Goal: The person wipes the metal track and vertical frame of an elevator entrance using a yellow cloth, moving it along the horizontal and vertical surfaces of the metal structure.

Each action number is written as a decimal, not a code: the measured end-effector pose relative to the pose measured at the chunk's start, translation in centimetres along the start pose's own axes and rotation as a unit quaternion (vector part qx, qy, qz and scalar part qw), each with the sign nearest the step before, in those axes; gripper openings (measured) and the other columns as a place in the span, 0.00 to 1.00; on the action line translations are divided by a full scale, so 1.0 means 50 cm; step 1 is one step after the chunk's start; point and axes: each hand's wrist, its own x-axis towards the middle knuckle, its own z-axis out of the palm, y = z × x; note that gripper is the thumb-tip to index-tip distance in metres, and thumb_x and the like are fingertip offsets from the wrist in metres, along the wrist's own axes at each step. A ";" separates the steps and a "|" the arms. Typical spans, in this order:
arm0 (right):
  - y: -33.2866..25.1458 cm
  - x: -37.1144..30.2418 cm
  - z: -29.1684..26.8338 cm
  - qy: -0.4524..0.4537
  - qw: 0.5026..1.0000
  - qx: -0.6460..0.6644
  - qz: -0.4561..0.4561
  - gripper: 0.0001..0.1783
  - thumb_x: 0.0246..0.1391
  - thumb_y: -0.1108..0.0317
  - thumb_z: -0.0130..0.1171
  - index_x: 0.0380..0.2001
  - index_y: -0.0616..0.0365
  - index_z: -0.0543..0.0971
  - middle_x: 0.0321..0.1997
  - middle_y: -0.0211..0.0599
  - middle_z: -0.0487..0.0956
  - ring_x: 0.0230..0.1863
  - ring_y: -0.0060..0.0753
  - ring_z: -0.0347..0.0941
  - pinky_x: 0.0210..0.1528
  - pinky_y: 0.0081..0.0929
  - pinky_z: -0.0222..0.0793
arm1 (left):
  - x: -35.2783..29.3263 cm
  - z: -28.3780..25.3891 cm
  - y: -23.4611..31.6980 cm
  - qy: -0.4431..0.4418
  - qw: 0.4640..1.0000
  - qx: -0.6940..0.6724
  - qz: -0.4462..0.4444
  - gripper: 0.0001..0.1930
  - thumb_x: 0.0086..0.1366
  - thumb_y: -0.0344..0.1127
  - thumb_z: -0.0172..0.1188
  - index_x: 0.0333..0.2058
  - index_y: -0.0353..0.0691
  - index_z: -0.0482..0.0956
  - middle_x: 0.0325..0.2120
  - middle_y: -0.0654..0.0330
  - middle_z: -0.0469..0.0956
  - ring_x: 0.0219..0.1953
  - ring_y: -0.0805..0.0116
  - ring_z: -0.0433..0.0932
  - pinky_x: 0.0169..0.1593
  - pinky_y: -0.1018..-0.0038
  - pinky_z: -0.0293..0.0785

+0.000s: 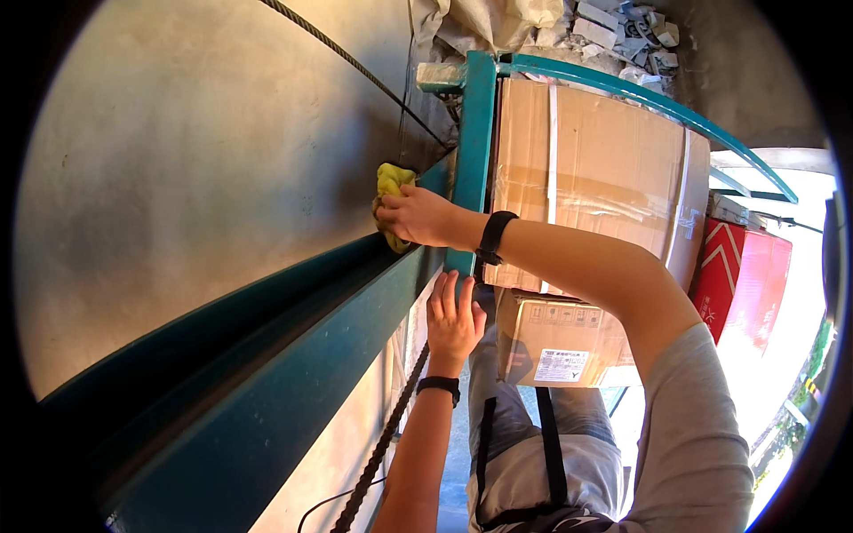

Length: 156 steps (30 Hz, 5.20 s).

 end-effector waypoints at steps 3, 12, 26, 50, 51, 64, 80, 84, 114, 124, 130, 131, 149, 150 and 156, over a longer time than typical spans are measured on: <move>0.000 -0.015 -0.042 -0.097 0.995 -0.003 -0.017 0.07 0.48 0.62 0.58 0.26 0.45 0.84 0.44 0.20 0.77 0.51 0.27 0.69 0.43 0.29 0.68 | -0.006 0.000 -0.003 0.001 1.000 -0.003 -0.005 0.27 0.54 0.32 0.58 0.54 0.38 0.68 0.56 0.47 0.64 0.59 0.43 0.63 0.62 0.53 0.62; 0.067 -0.047 -0.153 -0.205 0.978 -0.004 0.027 0.03 0.43 0.63 0.61 0.22 0.43 0.82 0.24 0.22 0.80 0.34 0.31 0.78 0.44 0.32 0.64 | -0.007 -0.004 -0.004 -0.002 1.000 -0.015 -0.008 0.26 0.54 0.31 0.58 0.54 0.37 0.68 0.57 0.47 0.64 0.60 0.43 0.63 0.63 0.53 0.61; 0.154 -0.065 -0.129 -0.116 0.990 -0.030 0.069 0.14 0.34 0.64 0.64 0.29 0.51 0.77 0.33 0.31 0.78 0.43 0.35 0.72 0.51 0.32 0.62 | -0.006 0.001 -0.007 0.013 1.000 -0.003 -0.011 0.26 0.55 0.33 0.58 0.55 0.41 0.70 0.57 0.50 0.66 0.61 0.49 0.64 0.59 0.57 0.65; 0.057 -0.131 -0.158 -0.003 0.976 0.123 0.178 0.22 0.42 0.76 0.59 0.45 0.57 0.73 0.43 0.38 0.73 0.51 0.43 0.68 0.57 0.37 0.60 | -0.003 -0.005 -0.003 -0.018 1.000 -0.003 -0.005 0.26 0.54 0.33 0.59 0.54 0.37 0.68 0.57 0.46 0.63 0.60 0.42 0.62 0.63 0.52 0.60; 0.050 -0.138 -0.168 0.001 0.971 0.146 0.190 0.24 0.41 0.78 0.59 0.46 0.58 0.73 0.43 0.39 0.73 0.51 0.45 0.68 0.57 0.38 0.61 | -0.006 -0.007 -0.005 -0.017 1.000 -0.003 -0.006 0.26 0.54 0.33 0.59 0.54 0.37 0.68 0.57 0.46 0.64 0.60 0.42 0.62 0.63 0.53 0.60; 0.296 -0.110 -0.132 0.067 0.952 0.061 0.291 0.31 0.41 0.79 0.58 0.53 0.47 0.77 0.63 0.33 0.68 0.67 0.42 0.58 0.67 0.40 0.54 | 0.001 -0.008 -0.005 -0.006 1.000 -0.008 0.003 0.25 0.54 0.32 0.59 0.52 0.35 0.70 0.55 0.44 0.65 0.58 0.40 0.64 0.62 0.52 0.62; 0.365 -0.011 -0.100 0.063 0.989 -0.029 0.131 0.11 0.50 0.69 0.55 0.35 0.46 0.83 0.55 0.26 0.72 0.56 0.36 0.68 0.55 0.29 0.67 | 0.003 0.004 0.013 -0.012 0.999 0.038 0.001 0.28 0.52 0.31 0.59 0.54 0.35 0.66 0.56 0.44 0.64 0.59 0.40 0.62 0.63 0.51 0.60; 0.336 -0.022 -0.114 0.100 0.974 -0.076 0.189 0.12 0.52 0.66 0.55 0.41 0.44 0.80 0.58 0.35 0.69 0.56 0.43 0.68 0.54 0.32 0.69 | 0.001 0.004 0.019 -0.012 0.999 0.036 0.004 0.28 0.52 0.29 0.57 0.54 0.34 0.65 0.56 0.42 0.62 0.60 0.37 0.60 0.63 0.49 0.60; 0.343 0.049 -0.042 0.059 0.980 -0.065 0.177 0.10 0.50 0.73 0.54 0.37 0.47 0.77 0.42 0.30 0.75 0.49 0.45 0.72 0.51 0.38 0.69 | -0.014 -0.012 0.001 -0.023 0.999 0.022 -0.040 0.30 0.50 0.31 0.61 0.55 0.42 0.68 0.58 0.49 0.64 0.62 0.47 0.61 0.65 0.58 0.60; 0.233 -0.083 -0.092 0.049 0.977 0.080 0.192 0.12 0.40 0.79 0.54 0.31 0.53 0.77 0.40 0.33 0.77 0.49 0.47 0.69 0.52 0.39 0.67 | -0.014 0.000 0.009 0.044 0.998 0.034 -0.024 0.30 0.49 0.35 0.62 0.55 0.45 0.71 0.59 0.54 0.64 0.63 0.53 0.62 0.61 0.58 0.66; 0.132 -0.145 -0.136 0.019 0.987 0.040 0.156 0.16 0.37 0.75 0.59 0.35 0.51 0.78 0.42 0.33 0.74 0.46 0.45 0.69 0.51 0.36 0.69 | -0.018 -0.002 0.015 0.046 0.998 0.014 -0.034 0.29 0.48 0.33 0.62 0.53 0.44 0.71 0.58 0.53 0.64 0.62 0.50 0.62 0.62 0.57 0.63; 0.109 -0.157 -0.143 0.054 0.985 0.055 0.154 0.17 0.38 0.76 0.58 0.36 0.52 0.78 0.43 0.34 0.74 0.47 0.47 0.68 0.51 0.36 0.68 | -0.018 -0.006 0.015 0.040 0.998 0.014 -0.037 0.29 0.48 0.33 0.62 0.53 0.44 0.71 0.58 0.53 0.64 0.62 0.51 0.62 0.62 0.56 0.62; -0.160 -0.205 -0.187 0.051 0.958 0.105 0.261 0.13 0.48 0.65 0.56 0.35 0.61 0.77 0.44 0.40 0.74 0.49 0.52 0.67 0.52 0.42 0.68 | -0.030 -0.015 0.007 0.052 0.999 0.014 -0.008 0.32 0.50 0.34 0.60 0.56 0.43 0.67 0.57 0.49 0.63 0.63 0.50 0.60 0.62 0.53 0.57; -0.179 -0.226 -0.199 0.066 0.958 0.071 0.272 0.14 0.48 0.63 0.58 0.35 0.62 0.76 0.43 0.41 0.74 0.48 0.50 0.68 0.51 0.41 0.68 | -0.031 -0.015 0.008 0.048 0.999 0.007 -0.006 0.31 0.51 0.33 0.59 0.57 0.42 0.66 0.58 0.49 0.63 0.64 0.50 0.59 0.64 0.51 0.55; -0.230 -0.371 -0.271 0.088 0.821 0.205 0.525 0.16 0.56 0.61 0.49 0.38 0.62 0.77 0.43 0.46 0.76 0.47 0.54 0.69 0.49 0.42 0.68 | -0.203 -0.039 0.103 0.035 0.996 -0.072 -0.034 0.24 0.53 0.31 0.57 0.51 0.41 0.71 0.57 0.51 0.65 0.63 0.50 0.61 0.64 0.50 0.53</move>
